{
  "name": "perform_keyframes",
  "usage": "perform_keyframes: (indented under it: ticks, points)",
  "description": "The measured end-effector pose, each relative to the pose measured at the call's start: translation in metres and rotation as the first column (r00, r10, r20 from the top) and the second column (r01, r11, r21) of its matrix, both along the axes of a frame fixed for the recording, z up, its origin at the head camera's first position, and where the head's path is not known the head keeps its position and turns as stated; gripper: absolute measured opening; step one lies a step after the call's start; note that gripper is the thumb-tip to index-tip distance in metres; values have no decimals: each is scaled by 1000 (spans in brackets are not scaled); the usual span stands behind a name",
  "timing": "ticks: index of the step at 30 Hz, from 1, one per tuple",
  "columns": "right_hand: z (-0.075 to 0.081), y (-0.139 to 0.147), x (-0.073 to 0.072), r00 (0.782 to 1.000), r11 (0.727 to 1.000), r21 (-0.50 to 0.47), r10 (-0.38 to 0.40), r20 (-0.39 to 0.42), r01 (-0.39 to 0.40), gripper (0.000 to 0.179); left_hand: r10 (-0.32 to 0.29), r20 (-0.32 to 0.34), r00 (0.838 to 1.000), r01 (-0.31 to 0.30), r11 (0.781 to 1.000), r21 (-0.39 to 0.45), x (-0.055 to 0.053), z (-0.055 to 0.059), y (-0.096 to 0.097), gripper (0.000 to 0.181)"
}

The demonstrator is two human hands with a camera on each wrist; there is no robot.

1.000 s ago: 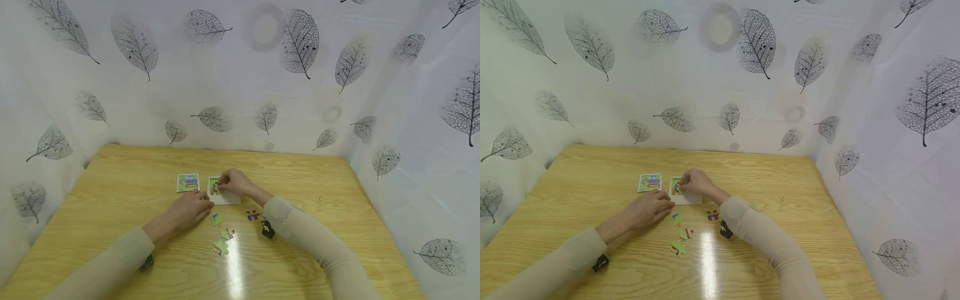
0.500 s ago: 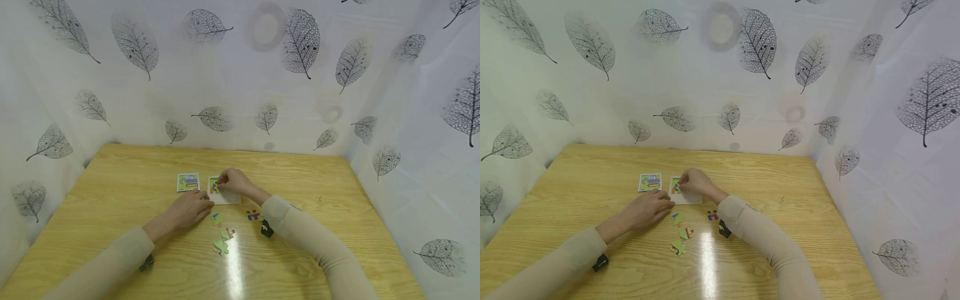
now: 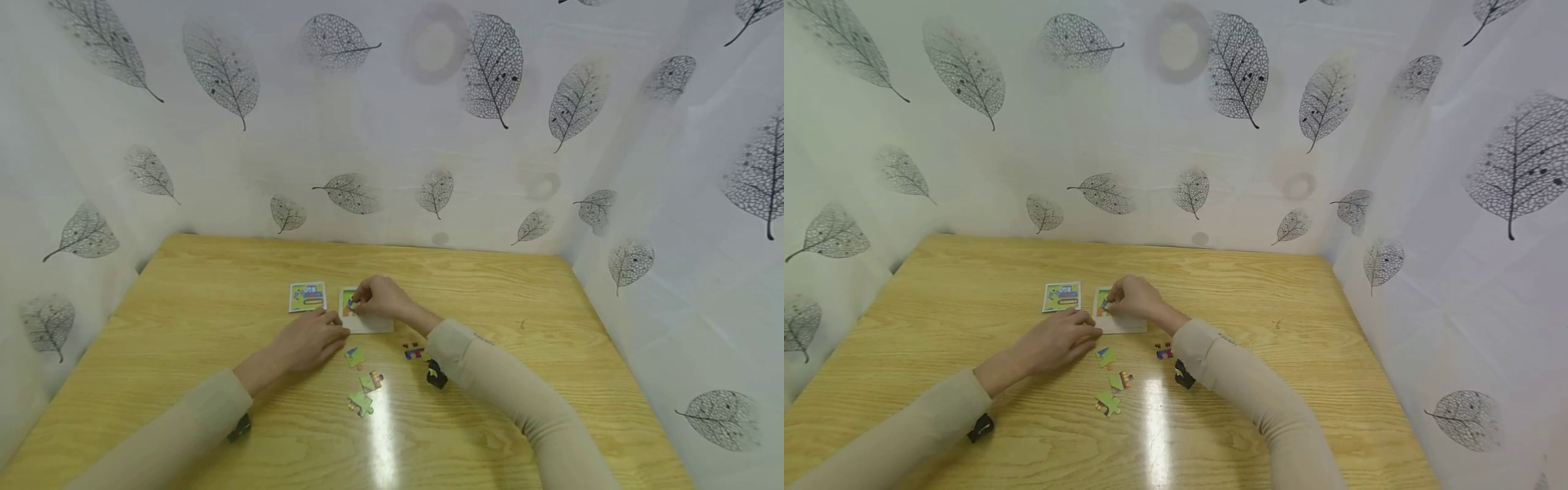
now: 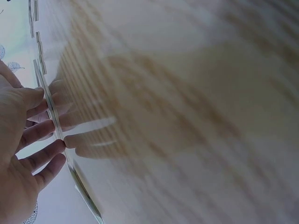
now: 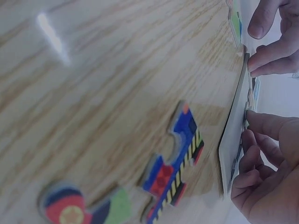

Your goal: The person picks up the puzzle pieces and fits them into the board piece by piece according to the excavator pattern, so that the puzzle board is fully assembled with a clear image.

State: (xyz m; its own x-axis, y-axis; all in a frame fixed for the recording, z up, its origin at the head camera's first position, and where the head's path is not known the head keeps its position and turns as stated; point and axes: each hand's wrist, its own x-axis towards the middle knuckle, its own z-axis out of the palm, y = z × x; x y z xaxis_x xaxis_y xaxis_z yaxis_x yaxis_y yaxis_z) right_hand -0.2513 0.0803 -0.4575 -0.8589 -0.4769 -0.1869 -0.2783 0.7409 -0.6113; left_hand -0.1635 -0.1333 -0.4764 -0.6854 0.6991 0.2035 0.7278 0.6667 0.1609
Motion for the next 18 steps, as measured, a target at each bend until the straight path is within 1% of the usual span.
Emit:
perform_keyframes:
  ticks: [6, 13, 18]
  points:
    - [2, -1, 1, 999, 999, 40, -3, -34, 4, 15, 0, 8, 1000, 0, 1000, 3, -1, 0, -1, 22]
    - [4, -1, 2, 999, 999, 35, 9, -41, -7, 12, -3, 8, 1000, 2, 1000, 19, 0, 1, 0, 21]
    - [2, -1, 3, 999, 999, 36, 8, -42, -7, 10, -4, 5, 1000, 4, 1000, 14, 0, 1, 0, 21]
